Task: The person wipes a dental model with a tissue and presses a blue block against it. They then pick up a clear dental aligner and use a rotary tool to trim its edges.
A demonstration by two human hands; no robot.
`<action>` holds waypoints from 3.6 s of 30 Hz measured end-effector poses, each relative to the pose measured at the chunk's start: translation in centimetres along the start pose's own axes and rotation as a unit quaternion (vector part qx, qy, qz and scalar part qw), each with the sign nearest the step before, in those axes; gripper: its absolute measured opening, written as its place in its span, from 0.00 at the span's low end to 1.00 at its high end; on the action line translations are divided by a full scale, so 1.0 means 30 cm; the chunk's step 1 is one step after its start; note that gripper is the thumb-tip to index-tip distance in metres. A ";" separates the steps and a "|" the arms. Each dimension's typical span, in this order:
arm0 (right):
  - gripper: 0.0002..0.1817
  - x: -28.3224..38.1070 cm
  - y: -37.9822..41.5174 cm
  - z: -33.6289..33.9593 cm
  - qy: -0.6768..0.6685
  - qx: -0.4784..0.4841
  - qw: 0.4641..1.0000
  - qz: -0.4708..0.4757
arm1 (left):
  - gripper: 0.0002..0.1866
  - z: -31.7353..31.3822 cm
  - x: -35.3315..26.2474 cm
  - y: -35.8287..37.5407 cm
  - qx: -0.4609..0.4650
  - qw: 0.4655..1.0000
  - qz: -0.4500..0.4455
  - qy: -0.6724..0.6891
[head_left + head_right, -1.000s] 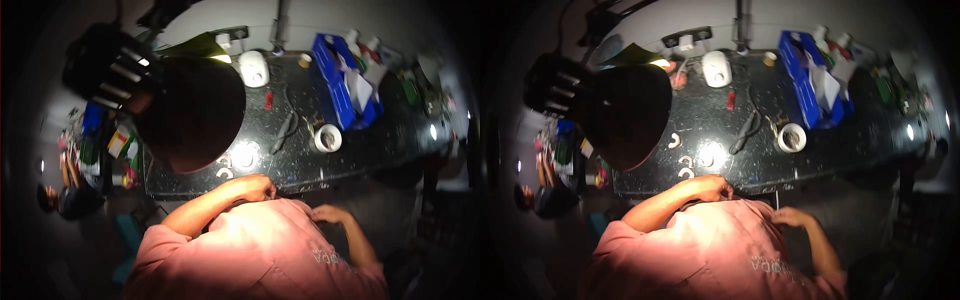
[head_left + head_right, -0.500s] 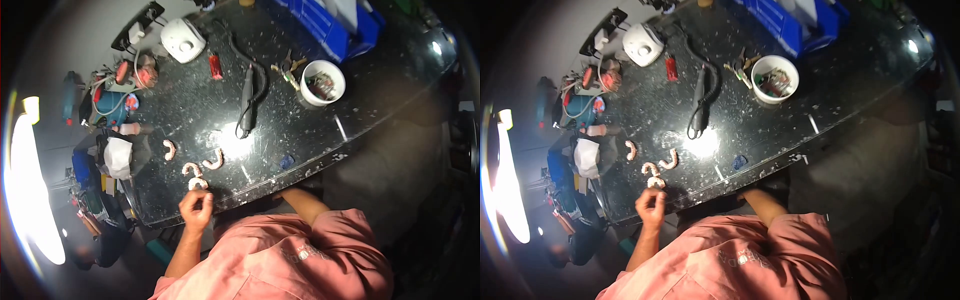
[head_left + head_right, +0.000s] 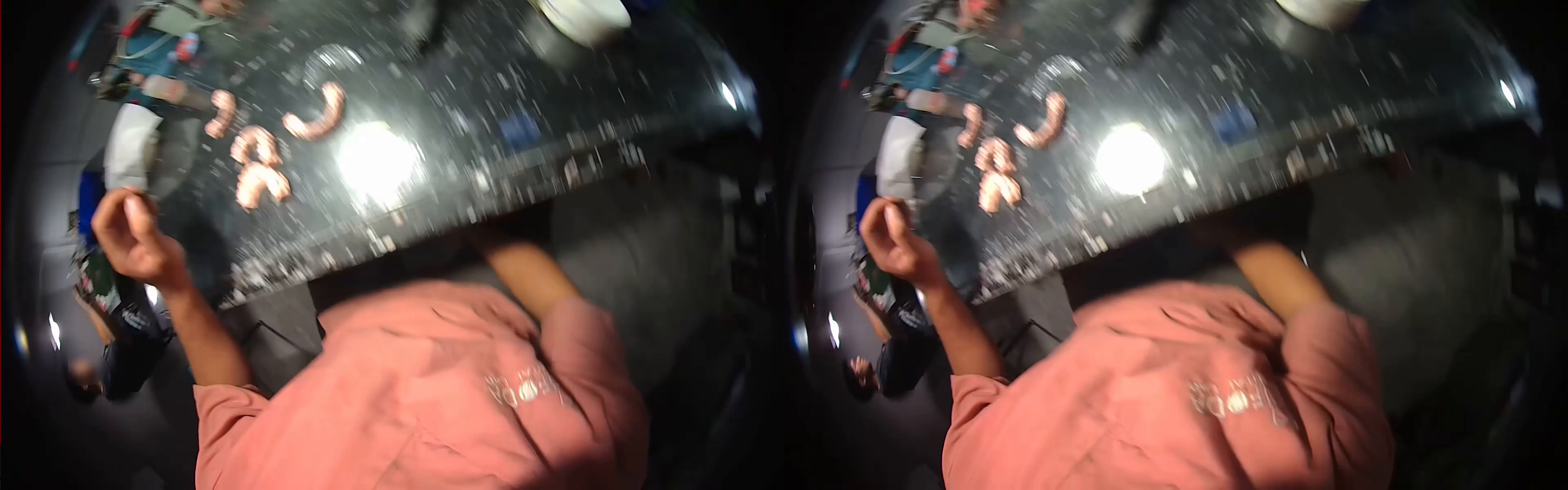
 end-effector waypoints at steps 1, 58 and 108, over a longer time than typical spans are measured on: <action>0.22 0.091 -0.075 0.088 -0.014 0.010 1.000 -0.021 | 0.08 0.021 0.032 0.023 -0.011 1.000 0.019 -0.002; 0.15 0.816 1.017 1.429 0.004 -0.334 0.924 0.185 | 0.27 -0.247 0.255 -0.015 0.386 0.913 0.117 -0.061; 0.05 0.792 1.007 1.344 0.038 -0.270 0.959 0.080 | 0.27 -0.311 0.072 0.062 0.031 0.512 0.489 0.706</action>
Point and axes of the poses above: each hand's wrist, its own y-axis away from the middle knuckle, its own z-axis out of the back of the hand, x = y × z, the point moved 5 cm from there along -y, towards the middle knuckle, and after that the axes turned 12 degrees about -z, right-handed, at the moved point
